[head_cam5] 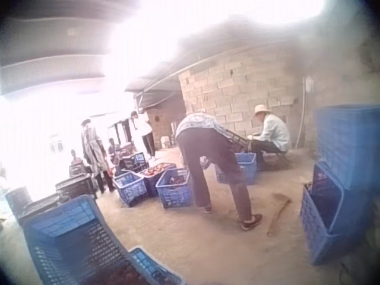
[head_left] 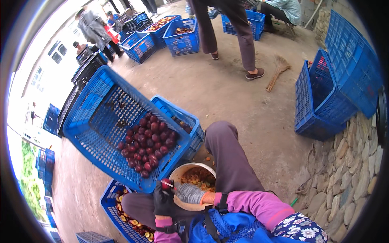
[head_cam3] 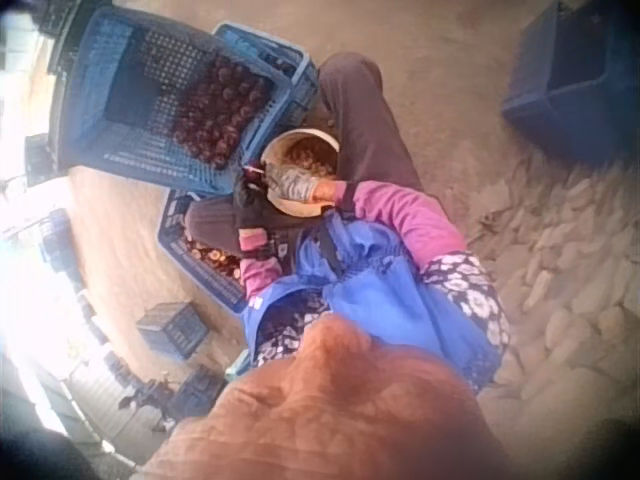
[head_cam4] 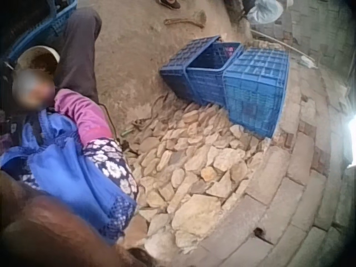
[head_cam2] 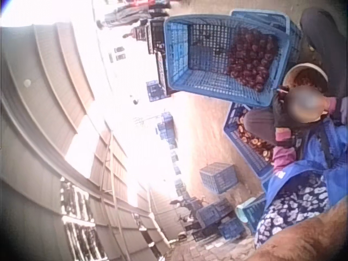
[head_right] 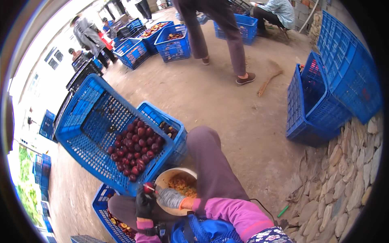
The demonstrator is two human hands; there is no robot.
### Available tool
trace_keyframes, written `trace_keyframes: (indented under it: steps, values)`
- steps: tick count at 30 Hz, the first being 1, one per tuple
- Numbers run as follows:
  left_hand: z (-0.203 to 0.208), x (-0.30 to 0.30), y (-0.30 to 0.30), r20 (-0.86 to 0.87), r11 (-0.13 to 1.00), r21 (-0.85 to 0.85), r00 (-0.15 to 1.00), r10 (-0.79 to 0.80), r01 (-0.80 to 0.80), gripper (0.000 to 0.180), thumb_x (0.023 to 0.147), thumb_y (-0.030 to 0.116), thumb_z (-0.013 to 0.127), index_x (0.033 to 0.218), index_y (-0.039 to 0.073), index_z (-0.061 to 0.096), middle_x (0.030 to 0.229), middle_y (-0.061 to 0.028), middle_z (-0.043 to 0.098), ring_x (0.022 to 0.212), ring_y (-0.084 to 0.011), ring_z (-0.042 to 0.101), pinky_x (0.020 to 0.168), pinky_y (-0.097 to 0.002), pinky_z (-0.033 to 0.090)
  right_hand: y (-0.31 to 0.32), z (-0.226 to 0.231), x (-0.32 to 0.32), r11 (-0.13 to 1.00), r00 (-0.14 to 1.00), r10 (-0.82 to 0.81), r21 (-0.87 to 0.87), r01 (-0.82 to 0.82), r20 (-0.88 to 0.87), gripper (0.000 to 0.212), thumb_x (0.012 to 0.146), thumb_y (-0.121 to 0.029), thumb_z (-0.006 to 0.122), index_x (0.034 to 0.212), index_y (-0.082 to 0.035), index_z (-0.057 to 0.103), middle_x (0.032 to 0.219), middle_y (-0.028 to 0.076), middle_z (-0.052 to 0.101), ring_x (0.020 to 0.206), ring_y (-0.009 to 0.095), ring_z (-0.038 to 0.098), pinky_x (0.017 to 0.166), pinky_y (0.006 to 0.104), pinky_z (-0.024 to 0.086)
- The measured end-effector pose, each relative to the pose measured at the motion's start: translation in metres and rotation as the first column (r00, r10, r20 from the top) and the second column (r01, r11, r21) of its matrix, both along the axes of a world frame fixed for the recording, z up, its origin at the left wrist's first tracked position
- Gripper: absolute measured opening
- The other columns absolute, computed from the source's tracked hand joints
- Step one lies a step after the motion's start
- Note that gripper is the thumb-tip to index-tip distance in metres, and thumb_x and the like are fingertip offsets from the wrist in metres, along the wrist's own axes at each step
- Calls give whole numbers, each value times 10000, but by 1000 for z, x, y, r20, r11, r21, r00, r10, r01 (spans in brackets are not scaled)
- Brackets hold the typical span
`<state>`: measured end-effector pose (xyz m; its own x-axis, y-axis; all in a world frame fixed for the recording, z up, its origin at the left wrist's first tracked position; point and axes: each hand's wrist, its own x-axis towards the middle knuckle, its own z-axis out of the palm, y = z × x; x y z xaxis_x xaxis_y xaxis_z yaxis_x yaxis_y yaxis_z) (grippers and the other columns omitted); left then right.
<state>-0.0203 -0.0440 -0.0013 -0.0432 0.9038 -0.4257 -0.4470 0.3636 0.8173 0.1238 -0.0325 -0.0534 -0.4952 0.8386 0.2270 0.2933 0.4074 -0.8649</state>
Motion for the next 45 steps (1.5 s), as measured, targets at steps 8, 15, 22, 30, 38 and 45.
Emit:
trace_keyframes:
  steps: [8,15,22,30,38,45]
  values:
    - [12,4,20,-542,994,66,839,-39,89,564,926,277,441,1349,-2,194,1094,-121,455,880,-184,540,765,-292,479,5,11,3,966,1000,7,-259,-5,5,308,876,-291,431,966,1,473,568,223,527,511,379,535,490,476,387]
    - [6,21,37,-838,958,160,546,3,240,408,927,214,438,1257,4,324,1091,-141,470,934,-218,553,769,-332,496,4,-5,-5,941,998,-36,-338,20,-41,345,879,-293,415,987,30,476,562,230,535,498,373,543,460,479,384]
    - [-6,4,31,-311,997,-17,947,-74,72,464,922,206,439,1318,13,292,1234,-186,423,1033,-230,506,837,-327,448,-1,-12,-3,986,997,-63,-155,67,32,359,867,-236,417,1042,68,497,588,255,533,523,361,546,460,451,405]
    - [19,57,53,-860,930,202,510,18,308,414,902,172,429,1265,-12,346,1168,-173,479,924,-194,548,773,-285,466,9,-22,21,906,953,-41,413,-92,301,307,798,-97,442,1034,80,529,773,246,582,585,320,586,476,424,464]
    - [-14,49,62,-704,939,344,669,240,26,436,925,228,426,1269,-15,316,1047,-146,523,885,-200,556,768,-296,466,21,-9,31,892,920,-132,449,-53,370,347,782,-85,474,1091,66,520,787,249,541,515,274,533,430,368,406]
    - [10,53,57,-888,886,345,414,201,310,513,888,168,457,1325,3,245,1254,-194,368,1100,-257,446,927,-334,362,24,18,42,849,916,-191,528,-27,353,381,785,-71,474,1141,63,501,826,294,542,506,276,521,446,378,413]
